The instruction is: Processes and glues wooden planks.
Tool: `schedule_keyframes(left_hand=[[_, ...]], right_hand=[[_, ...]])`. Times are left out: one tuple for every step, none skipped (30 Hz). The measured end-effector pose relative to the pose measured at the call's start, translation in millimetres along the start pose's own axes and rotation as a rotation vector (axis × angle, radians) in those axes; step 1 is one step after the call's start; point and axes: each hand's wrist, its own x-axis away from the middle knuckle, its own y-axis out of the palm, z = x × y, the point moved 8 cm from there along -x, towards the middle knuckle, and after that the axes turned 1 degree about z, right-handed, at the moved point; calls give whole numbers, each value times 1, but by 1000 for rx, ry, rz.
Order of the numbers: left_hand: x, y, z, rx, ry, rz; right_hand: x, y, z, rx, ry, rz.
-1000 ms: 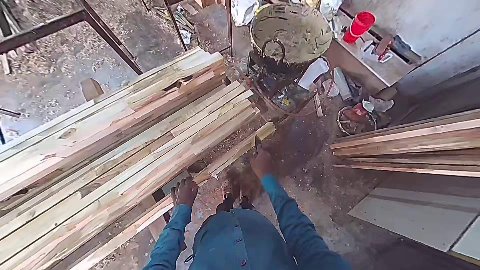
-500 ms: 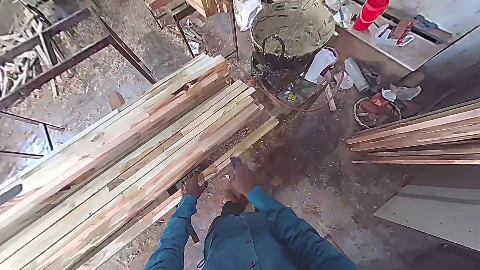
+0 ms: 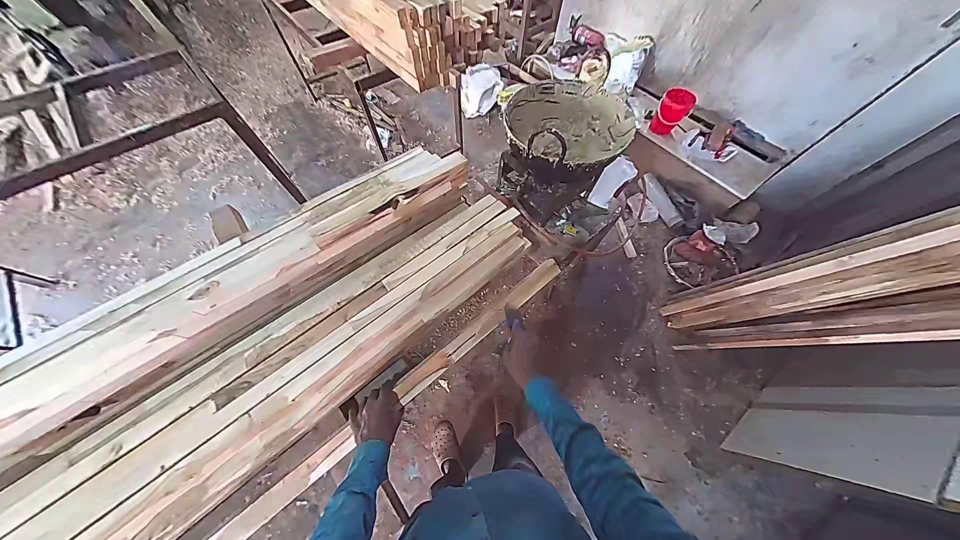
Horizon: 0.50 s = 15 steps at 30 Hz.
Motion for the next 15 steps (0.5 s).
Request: schedule_keyframes(left_hand=[[6, 0, 2, -1, 6, 39], [9, 0, 2, -2, 16, 74], [9, 1, 1, -7, 26, 95], [6, 1, 0, -5, 37, 106], [3, 1, 0, 4, 47, 108], [3, 1, 0, 12, 59, 107], [2, 1, 0, 21, 62, 84], [2, 0, -1, 27, 64, 56], [1, -1, -2, 23, 64, 30], [0, -1, -3, 17, 66, 8], [-1, -2, -3, 11, 68, -13], [-2, -3, -2, 15, 69, -38], [-4, -5, -2, 16, 72, -63], [-8, -6, -3, 18, 82, -92], [-13, -8, -5, 20, 93, -134]], right_hand=[[-14, -15, 2, -13, 53, 15], [-22, -25, 2, -12, 98, 13], [-23, -28, -1, -2, 134, -3], [-19, -27, -12, -4, 145, -12], [-9, -20, -26, 5, 135, -26], [6, -7, -40, 25, 111, -57], [21, 16, -52, 45, 78, -97], [37, 43, -62, 66, 38, -135], [57, 66, -73, 113, 10, -184], [78, 87, -81, 170, -9, -232], [96, 104, -85, 225, -37, -271], [108, 117, -85, 276, -75, -279], [115, 119, -85, 292, -97, -289], [116, 109, -86, 278, -111, -282], [110, 95, -87, 253, -126, -243]])
